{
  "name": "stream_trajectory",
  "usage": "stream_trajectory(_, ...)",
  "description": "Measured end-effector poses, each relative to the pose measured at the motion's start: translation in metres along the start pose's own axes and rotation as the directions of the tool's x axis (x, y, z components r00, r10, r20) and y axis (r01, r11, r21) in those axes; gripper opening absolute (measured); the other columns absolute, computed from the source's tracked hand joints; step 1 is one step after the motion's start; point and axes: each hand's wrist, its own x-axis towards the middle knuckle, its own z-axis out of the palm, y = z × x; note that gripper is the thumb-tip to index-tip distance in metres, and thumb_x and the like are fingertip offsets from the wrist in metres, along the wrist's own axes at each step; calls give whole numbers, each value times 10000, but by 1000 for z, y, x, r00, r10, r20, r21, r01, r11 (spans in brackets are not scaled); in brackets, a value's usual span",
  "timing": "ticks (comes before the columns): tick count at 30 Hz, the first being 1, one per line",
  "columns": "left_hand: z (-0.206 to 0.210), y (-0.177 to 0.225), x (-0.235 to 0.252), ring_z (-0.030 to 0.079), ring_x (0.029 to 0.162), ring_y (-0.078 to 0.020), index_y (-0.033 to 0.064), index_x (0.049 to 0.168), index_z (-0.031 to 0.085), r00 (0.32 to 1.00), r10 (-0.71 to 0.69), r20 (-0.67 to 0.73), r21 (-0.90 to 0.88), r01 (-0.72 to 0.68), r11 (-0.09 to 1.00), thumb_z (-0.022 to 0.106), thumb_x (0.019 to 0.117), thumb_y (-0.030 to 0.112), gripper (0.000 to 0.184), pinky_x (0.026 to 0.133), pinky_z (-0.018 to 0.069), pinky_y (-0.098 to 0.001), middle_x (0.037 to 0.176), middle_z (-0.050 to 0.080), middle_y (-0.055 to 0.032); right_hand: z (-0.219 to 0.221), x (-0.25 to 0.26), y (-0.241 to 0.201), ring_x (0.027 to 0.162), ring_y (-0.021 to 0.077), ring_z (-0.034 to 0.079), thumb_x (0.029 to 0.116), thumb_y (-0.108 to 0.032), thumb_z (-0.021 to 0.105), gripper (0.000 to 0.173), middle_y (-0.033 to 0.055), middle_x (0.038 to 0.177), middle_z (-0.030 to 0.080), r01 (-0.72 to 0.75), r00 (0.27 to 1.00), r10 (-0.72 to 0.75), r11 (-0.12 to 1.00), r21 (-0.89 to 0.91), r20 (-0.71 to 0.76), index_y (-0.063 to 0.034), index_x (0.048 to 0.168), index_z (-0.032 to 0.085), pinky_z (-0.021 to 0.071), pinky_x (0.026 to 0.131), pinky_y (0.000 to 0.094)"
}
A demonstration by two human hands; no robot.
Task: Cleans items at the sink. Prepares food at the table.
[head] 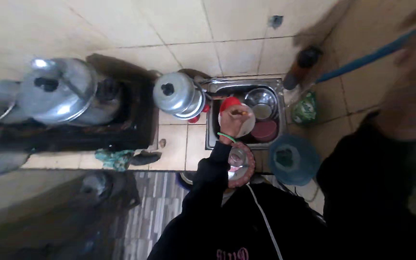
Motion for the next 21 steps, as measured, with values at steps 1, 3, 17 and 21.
stream_trajectory(1,0,-6,-1,686,881,-146,-26,1111,698,998,-11,62,-175,21,984,727,898,32,223,820,594,-343,1019,720,-105,15,-23,-31,794,22,628,1060,-224,559,341,52,1031,669,-113,977,78,978,173,197,-3,1320,571,559,684,202)
stream_trajectory(3,-5,-23,-1,677,946,-182,-33,1133,690,993,-91,80,21,89,996,695,928,30,214,869,574,-371,1051,710,-136,69,-72,-24,600,84,593,1052,-207,560,253,54,870,671,-309,802,90,908,282,590,-40,1228,631,533,517,251)
stream_trajectory(17,-73,-79,-117,690,965,-286,-31,1110,711,890,-272,-365,86,323,943,767,899,91,250,917,540,-498,1009,723,-175,162,-155,23,640,115,616,959,-112,642,197,84,820,667,-487,300,115,872,48,947,47,1072,666,551,627,304)
stream_trajectory(21,-100,-108,-177,694,942,-286,-44,1141,701,794,-364,-487,3,418,908,743,924,117,273,910,543,-480,1016,722,-187,156,-155,11,1013,441,677,1059,-204,540,367,312,1133,674,-143,222,322,944,-296,920,56,1308,610,520,904,610)
